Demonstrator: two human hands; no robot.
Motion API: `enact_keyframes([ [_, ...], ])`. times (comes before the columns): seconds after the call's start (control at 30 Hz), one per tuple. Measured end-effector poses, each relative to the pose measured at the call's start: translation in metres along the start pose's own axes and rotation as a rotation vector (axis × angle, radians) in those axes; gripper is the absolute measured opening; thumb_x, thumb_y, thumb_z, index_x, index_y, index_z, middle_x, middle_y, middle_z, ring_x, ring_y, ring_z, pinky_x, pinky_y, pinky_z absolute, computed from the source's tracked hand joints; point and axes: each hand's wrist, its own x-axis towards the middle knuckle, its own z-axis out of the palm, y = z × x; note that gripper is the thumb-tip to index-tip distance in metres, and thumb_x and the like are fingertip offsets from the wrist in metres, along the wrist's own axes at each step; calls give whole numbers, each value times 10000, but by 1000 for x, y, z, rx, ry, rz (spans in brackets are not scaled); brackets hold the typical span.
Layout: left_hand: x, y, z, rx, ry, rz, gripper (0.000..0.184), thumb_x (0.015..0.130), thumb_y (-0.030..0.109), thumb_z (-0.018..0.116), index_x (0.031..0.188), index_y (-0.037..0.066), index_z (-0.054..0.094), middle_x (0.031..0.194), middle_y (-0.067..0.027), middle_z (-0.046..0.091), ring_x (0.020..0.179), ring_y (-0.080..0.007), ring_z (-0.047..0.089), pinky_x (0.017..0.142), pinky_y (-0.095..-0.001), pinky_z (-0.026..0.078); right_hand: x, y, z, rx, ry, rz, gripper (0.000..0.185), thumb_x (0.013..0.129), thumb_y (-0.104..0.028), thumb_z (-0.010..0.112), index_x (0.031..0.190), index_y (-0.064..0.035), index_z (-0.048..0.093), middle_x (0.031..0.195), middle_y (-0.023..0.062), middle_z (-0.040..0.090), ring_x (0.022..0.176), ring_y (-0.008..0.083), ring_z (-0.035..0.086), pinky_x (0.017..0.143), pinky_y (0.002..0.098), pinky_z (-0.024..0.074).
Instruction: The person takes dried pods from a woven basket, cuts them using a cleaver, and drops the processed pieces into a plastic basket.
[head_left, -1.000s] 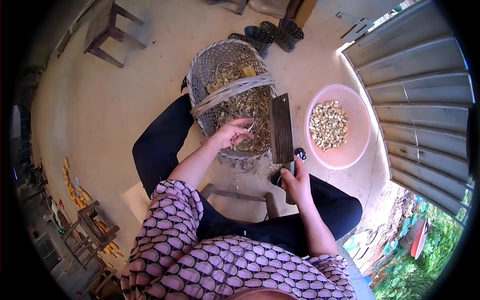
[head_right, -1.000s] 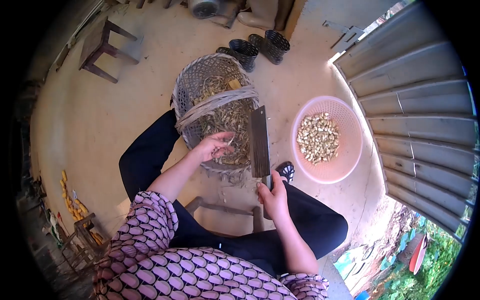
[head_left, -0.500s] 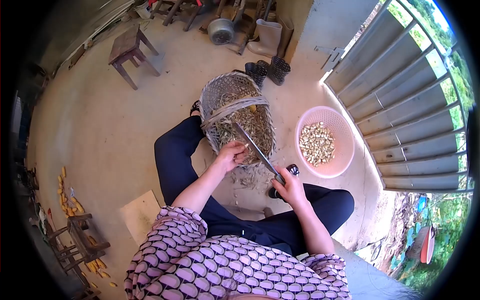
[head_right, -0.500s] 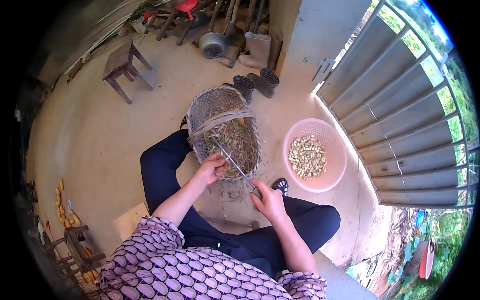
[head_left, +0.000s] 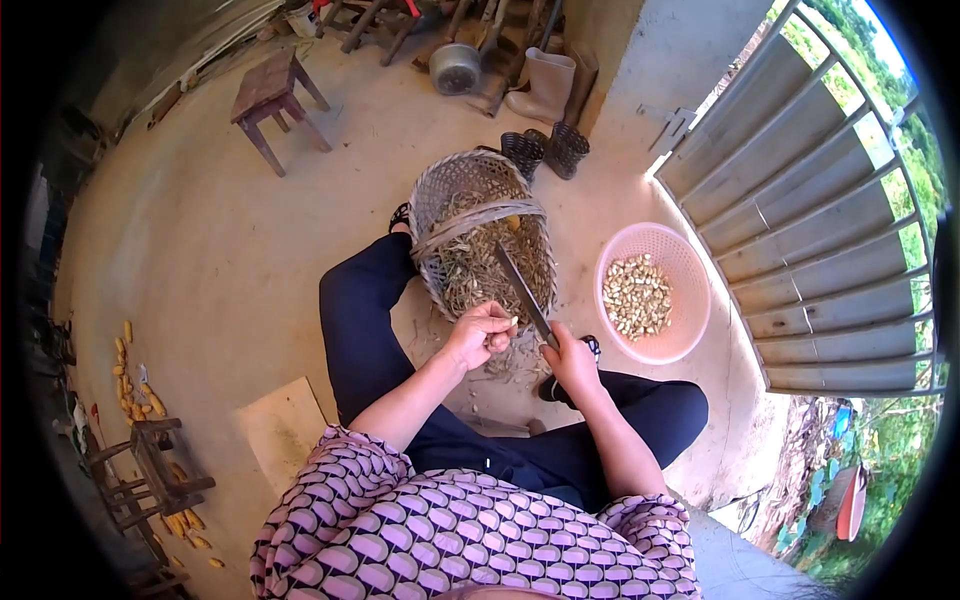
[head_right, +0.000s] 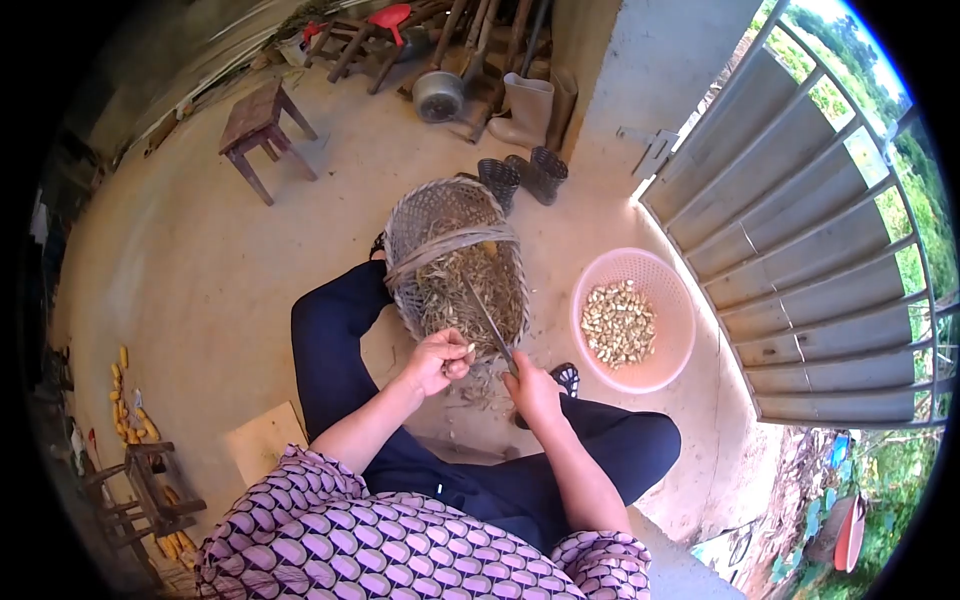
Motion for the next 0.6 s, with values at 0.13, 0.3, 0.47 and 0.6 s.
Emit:
enact_keyframes([
  [0.13,1,5,14,-29,8,1,164,831,28,507,987,53,552,784,-148,599,491,-108,445,432,-214,306,3,18,3,298,26,97,417,772,-160,614,1154,-56,482,740,179,614,627,307,612,567,391,471],
  [0.3,13,4,-2,27,46,-59,247,857,59,476,1096,94,526,831,-161,615,474,-115,437,418,-214,297,-4,5,-3,757,-41,237,389,798,-96,594,1158,-19,471,635,12,517,470,76,456,434,231,388],
  [0.47,16,-9,-3,32,172,7,61,871,77,466,931,69,474,813,-186,613,421,-119,410,366,-216,263,-4,3,-4,689,-57,180,415,794,-105,598,1180,-28,466,650,43,544,477,97,492,447,251,407],
  [0.6,20,-16,-10,5,355,3,107,867,88,478,971,106,461,714,-152,580,389,-134,386,355,-233,242,-13,-10,-18,560,-102,146,425,788,-141,607,1183,-54,477,677,106,569,525,151,552,497,288,441],
])
